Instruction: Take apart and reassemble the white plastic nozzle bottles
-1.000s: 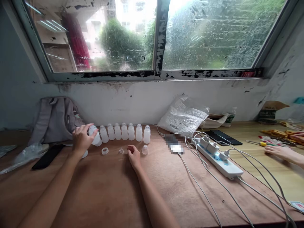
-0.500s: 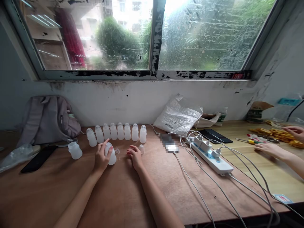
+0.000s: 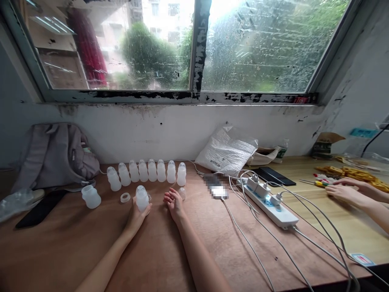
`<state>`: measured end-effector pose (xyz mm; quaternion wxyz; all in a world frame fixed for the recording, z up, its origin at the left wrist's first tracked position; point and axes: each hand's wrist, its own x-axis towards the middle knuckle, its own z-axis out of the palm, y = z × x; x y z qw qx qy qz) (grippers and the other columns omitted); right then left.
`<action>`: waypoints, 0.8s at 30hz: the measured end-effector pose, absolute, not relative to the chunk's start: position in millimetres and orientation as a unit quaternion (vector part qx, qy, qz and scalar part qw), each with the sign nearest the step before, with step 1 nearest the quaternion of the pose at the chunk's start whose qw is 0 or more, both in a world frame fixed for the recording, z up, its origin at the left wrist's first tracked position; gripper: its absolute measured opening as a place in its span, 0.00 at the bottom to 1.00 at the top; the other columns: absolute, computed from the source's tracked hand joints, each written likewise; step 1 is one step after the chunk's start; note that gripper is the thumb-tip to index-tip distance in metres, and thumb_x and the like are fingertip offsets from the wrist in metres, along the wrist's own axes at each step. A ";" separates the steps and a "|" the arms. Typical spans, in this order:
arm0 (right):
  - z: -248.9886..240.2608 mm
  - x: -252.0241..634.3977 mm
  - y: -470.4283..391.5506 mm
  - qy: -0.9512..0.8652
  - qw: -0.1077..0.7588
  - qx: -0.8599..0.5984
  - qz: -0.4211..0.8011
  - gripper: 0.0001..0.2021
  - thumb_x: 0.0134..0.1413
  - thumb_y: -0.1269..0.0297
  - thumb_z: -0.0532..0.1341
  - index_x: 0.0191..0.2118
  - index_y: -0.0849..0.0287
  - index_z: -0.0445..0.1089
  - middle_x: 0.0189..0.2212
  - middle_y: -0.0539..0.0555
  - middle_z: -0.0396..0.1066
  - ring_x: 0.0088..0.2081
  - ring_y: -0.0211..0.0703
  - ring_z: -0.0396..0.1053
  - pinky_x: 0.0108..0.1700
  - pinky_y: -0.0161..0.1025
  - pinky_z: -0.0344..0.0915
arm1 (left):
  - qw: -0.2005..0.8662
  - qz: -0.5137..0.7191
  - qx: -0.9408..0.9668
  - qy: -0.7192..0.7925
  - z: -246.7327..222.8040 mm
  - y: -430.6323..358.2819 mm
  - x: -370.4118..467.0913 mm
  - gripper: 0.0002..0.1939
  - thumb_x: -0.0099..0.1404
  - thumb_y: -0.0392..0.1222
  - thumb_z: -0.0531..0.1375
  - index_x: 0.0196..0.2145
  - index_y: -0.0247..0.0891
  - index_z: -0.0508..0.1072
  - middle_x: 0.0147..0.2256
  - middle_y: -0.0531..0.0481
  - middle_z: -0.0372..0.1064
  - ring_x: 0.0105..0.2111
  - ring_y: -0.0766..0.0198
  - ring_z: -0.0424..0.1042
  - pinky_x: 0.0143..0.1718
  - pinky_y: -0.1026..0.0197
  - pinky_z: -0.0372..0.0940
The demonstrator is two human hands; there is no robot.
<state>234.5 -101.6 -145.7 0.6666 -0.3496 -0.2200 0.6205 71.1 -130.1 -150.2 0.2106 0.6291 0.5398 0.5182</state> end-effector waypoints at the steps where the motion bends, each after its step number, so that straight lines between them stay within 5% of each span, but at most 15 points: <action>1: -142.1 232.9 -104.6 -0.241 0.665 -0.346 0.616 0.14 0.36 0.63 0.64 0.34 0.57 0.66 0.24 0.52 0.70 0.24 0.39 0.67 0.29 0.39 0.64 | 0.192 0.509 0.641 0.541 -147.7 -131.4 70.4 0.21 0.53 0.48 0.58 0.42 0.38 0.58 0.37 0.45 0.62 0.38 0.57 0.66 0.38 0.55 0.62; 5: -121.7 219.1 -122.5 -0.375 0.648 -0.310 0.586 0.16 0.45 0.53 0.60 0.40 0.54 0.66 0.35 0.53 0.70 0.36 0.43 0.68 0.37 0.39 0.62 | 0.155 0.468 0.698 0.520 -134.1 -140.2 69.3 0.20 0.54 0.49 0.57 0.42 0.38 0.63 0.38 0.45 0.64 0.39 0.56 0.66 0.40 0.56 0.61; 8: -108.9 209.3 -134.9 -0.438 0.616 -0.309 0.577 0.17 0.43 0.55 0.62 0.41 0.53 0.66 0.35 0.52 0.70 0.38 0.44 0.66 0.39 0.39 0.61 | 0.233 0.410 0.726 0.500 -126.2 -148.7 71.6 0.20 0.53 0.50 0.58 0.41 0.37 0.66 0.33 0.47 0.67 0.32 0.59 0.67 0.33 0.60 0.61; 18: -101.9 210.1 -136.7 -0.385 0.601 -0.363 0.600 0.15 0.40 0.53 0.62 0.26 0.59 0.63 0.21 0.50 0.68 0.21 0.36 0.63 0.21 0.32 0.58 | 0.670 0.353 0.544 0.361 -113.1 -164.8 85.9 0.15 0.53 0.49 0.57 0.30 0.32 0.65 0.23 0.49 0.65 0.20 0.67 0.65 0.20 0.65 0.57; 24: -95.0 210.6 -140.3 -0.351 0.594 -0.357 0.630 0.15 0.41 0.52 0.61 0.28 0.58 0.62 0.23 0.49 0.68 0.22 0.36 0.65 0.20 0.30 0.57 | 0.773 0.347 0.432 0.308 -113.9 -167.3 86.8 0.15 0.55 0.48 0.55 0.32 0.32 0.65 0.24 0.49 0.65 0.19 0.68 0.65 0.18 0.67 0.57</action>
